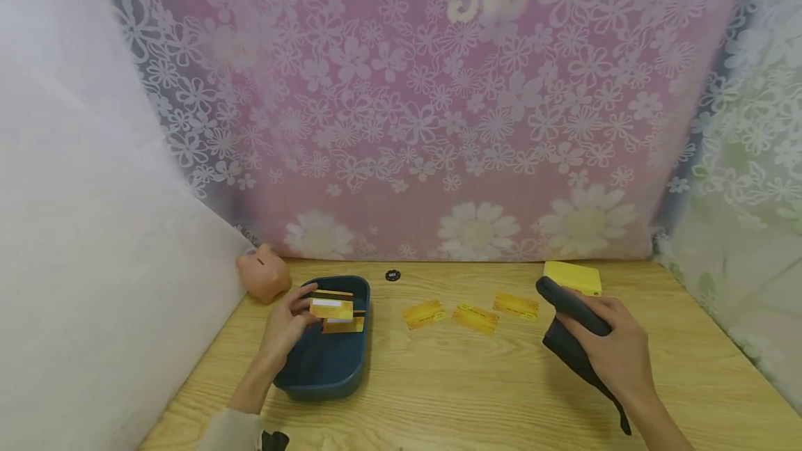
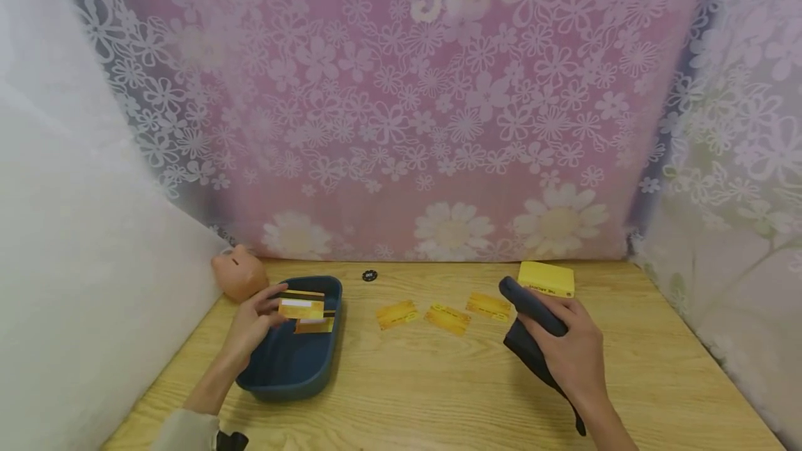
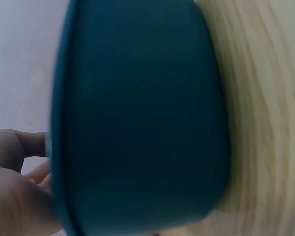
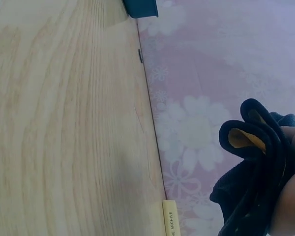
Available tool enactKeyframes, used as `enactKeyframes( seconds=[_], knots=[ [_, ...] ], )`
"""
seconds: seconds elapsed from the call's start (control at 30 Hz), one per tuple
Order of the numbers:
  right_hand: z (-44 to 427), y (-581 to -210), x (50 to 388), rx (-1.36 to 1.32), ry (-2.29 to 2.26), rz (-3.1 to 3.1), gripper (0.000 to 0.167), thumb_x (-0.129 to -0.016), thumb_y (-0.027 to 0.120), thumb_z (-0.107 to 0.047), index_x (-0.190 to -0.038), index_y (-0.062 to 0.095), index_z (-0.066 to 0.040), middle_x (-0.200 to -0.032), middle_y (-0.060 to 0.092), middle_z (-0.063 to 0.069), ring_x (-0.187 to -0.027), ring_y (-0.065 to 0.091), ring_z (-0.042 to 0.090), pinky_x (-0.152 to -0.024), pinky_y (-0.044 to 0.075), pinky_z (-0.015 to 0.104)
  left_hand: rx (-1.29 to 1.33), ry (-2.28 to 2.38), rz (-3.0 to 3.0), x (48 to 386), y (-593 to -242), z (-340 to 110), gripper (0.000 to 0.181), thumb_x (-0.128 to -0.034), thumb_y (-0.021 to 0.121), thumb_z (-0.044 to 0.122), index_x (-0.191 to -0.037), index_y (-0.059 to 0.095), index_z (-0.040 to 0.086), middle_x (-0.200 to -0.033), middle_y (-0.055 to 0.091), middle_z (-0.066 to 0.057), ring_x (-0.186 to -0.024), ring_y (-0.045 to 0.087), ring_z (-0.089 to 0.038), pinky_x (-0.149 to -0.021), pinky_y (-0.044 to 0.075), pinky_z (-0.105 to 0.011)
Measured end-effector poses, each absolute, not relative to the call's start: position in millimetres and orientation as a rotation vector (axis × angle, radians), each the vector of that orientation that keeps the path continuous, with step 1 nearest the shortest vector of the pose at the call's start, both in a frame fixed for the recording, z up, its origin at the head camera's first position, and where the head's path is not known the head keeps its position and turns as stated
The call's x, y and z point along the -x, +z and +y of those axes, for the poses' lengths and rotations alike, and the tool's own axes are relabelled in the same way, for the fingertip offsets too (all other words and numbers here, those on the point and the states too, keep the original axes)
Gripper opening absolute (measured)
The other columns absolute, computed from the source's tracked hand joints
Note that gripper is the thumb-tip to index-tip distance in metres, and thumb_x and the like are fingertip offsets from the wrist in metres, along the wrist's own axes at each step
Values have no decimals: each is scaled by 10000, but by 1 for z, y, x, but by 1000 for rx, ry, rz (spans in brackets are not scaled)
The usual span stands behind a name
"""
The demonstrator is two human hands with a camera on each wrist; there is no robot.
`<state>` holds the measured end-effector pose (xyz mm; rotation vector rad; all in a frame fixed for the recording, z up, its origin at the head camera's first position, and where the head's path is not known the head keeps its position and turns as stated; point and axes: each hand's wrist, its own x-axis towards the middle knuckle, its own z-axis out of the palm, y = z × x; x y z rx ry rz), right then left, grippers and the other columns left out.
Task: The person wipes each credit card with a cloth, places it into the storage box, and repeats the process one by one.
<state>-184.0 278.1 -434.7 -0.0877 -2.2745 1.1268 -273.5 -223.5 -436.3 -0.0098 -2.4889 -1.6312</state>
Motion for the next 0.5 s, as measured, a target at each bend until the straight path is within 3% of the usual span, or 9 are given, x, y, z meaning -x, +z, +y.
enactKeyframes(
  seconds=[0.23,0.5],
  knots=[
    [278,-435,183,88,1135,-2290,481,-899,846,-333,-1351,730,-216,-1157,610,-35,-944,494,-107,-723,444,72,23,-1614,-2569,282,-448,-231,623,-875,605,-135,-1480,560,6,-1261,688,-276,-898,703,-340,-728,587,-411],
    [277,-435,184,86,1137,-2288,471,-903,842,-328,-1346,733,-212,-1157,608,-54,-965,500,-84,-747,453,109,86,-1602,-2655,290,-458,-223,617,-892,547,-153,-1496,521,-35,-1256,678,-296,-927,726,-328,-787,604,-466]
  ],
)
